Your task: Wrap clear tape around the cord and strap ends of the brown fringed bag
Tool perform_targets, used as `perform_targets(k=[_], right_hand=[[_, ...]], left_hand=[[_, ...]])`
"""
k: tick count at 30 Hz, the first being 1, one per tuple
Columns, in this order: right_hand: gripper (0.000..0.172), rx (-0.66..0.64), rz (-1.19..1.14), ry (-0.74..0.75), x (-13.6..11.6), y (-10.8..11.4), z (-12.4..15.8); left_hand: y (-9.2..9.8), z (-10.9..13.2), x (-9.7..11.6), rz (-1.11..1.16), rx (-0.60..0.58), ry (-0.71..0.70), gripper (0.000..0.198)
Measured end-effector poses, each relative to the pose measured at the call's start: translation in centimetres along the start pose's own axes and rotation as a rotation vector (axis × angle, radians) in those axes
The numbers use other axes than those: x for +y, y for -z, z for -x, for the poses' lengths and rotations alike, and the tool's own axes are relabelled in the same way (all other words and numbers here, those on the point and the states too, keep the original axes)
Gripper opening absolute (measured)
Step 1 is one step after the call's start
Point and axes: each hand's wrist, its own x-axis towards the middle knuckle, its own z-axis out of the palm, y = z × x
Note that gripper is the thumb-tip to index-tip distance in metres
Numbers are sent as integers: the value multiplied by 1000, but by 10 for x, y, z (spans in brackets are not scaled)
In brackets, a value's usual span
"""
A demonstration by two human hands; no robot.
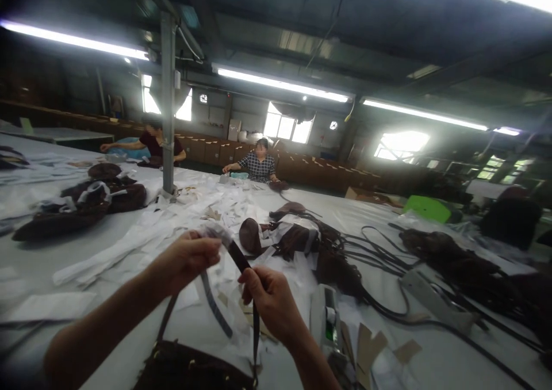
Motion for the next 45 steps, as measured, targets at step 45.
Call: perform_targets(k=[45], right_hand=[[46,201,-88,-94,44,9,2]], left_hand=[[130,-8,4,-1606,-93,-535,73]])
